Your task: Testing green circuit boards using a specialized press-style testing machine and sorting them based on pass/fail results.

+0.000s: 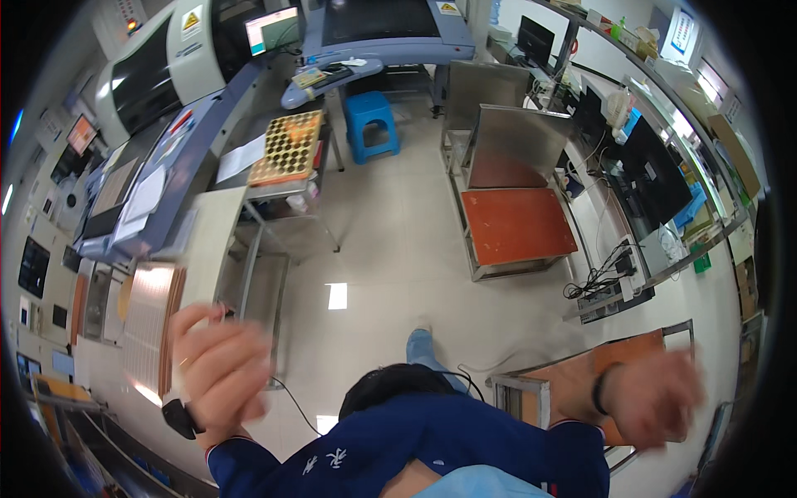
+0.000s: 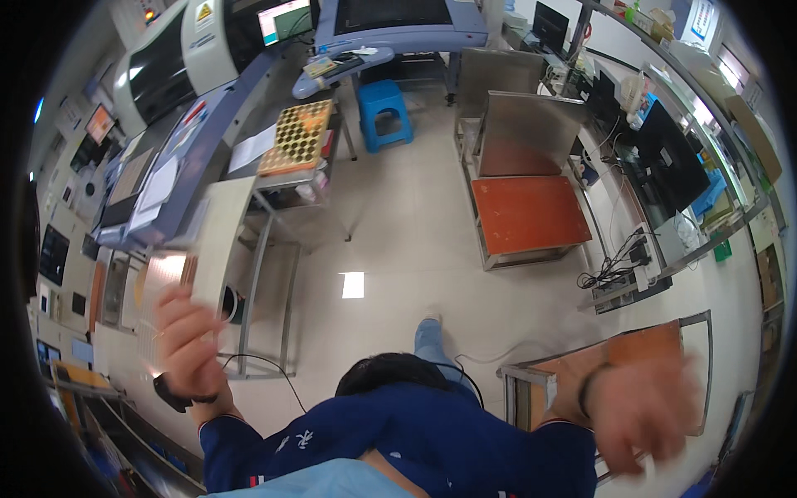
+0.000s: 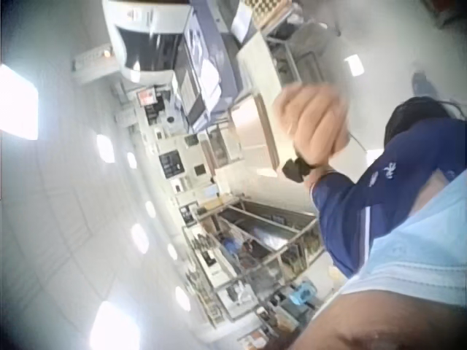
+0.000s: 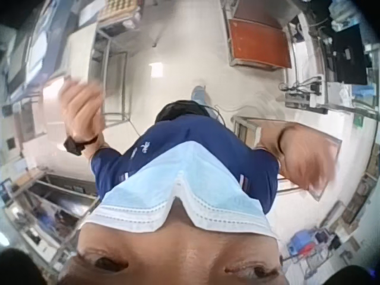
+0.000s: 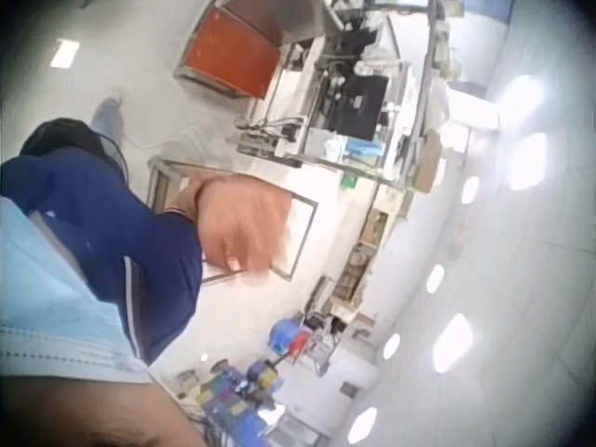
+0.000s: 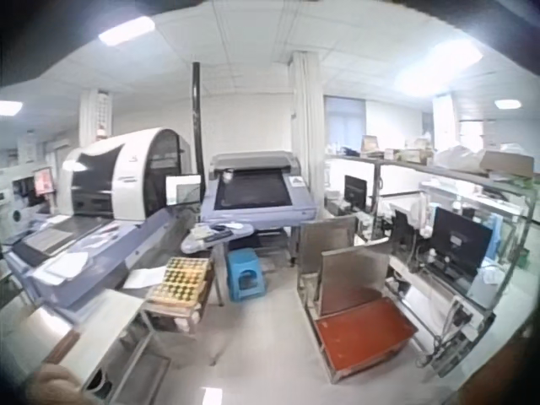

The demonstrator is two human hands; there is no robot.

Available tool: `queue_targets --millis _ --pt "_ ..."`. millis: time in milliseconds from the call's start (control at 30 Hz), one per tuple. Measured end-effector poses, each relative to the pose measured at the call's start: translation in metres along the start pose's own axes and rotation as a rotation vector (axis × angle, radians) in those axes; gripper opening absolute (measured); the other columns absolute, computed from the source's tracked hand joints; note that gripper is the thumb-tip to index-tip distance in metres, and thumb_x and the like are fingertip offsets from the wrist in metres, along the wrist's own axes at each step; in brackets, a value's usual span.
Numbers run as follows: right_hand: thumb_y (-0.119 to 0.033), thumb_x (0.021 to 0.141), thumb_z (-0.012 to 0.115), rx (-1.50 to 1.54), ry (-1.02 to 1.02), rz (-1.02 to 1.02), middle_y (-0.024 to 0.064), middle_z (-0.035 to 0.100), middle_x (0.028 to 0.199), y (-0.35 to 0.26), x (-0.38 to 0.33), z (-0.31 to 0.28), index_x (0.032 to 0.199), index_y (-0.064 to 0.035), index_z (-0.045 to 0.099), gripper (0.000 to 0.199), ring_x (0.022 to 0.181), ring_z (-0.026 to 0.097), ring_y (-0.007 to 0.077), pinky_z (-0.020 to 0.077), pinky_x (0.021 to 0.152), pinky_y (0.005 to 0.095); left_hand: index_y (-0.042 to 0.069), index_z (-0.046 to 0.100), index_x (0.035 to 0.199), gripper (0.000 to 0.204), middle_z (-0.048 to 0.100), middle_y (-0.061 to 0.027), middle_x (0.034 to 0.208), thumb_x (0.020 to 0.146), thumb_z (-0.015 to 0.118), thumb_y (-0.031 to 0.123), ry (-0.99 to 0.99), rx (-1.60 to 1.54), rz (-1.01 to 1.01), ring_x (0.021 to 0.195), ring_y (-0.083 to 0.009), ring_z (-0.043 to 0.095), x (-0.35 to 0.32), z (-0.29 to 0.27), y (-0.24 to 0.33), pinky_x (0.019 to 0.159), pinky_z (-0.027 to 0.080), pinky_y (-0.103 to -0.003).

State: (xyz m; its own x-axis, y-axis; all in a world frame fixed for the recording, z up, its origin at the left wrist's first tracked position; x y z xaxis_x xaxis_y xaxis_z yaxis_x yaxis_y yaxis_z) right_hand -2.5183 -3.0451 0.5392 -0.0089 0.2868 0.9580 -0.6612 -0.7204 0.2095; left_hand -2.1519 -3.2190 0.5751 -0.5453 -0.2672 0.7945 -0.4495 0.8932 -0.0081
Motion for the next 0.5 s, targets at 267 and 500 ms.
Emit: queue_targets --millis 267,500 --pt "-0.007 0.097 0.048 0.17 -0.442 1.123 0.0125 0.06 0.095 0.277 -0.259 0.189 0.109 0.0032 0.059 0.019 0.085 0.059 0.0183 0.0491 0.078 0.0294 0.011 0.058 0.082 0.01 0.061 -0.0035 0.088 0.075 0.065 0.012 -0.575 0.356 0.127 0.106 -0.0217 0.058 0.044 0.251 -0.228 0.11 0.033 -0.048" --pt "0.002 0.094 0.05 0.374 -0.712 1.113 0.0113 0.061 0.095 0.404 -0.353 0.322 0.104 0.0028 0.062 0.015 0.083 0.06 0.0166 0.0506 0.075 0.0289 0.015 0.068 0.08 0.007 0.063 0.0022 0.081 0.082 0.061 0.017 -0.6 0.545 0.215 0.098 -0.0187 0.061 0.059 0.351 -0.381 0.11 0.03 -0.053"
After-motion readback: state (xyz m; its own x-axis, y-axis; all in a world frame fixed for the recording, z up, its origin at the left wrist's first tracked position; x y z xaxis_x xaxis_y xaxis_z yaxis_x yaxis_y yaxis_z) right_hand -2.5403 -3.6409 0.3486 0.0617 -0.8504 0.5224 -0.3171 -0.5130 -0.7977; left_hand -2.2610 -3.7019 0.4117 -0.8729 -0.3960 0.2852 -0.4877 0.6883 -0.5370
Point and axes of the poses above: each hand's wrist, its own x-axis towards the middle knuckle, its own z-axis out of the palm, y = z × x, the point moved 8 cm from there along x, towards the middle knuckle
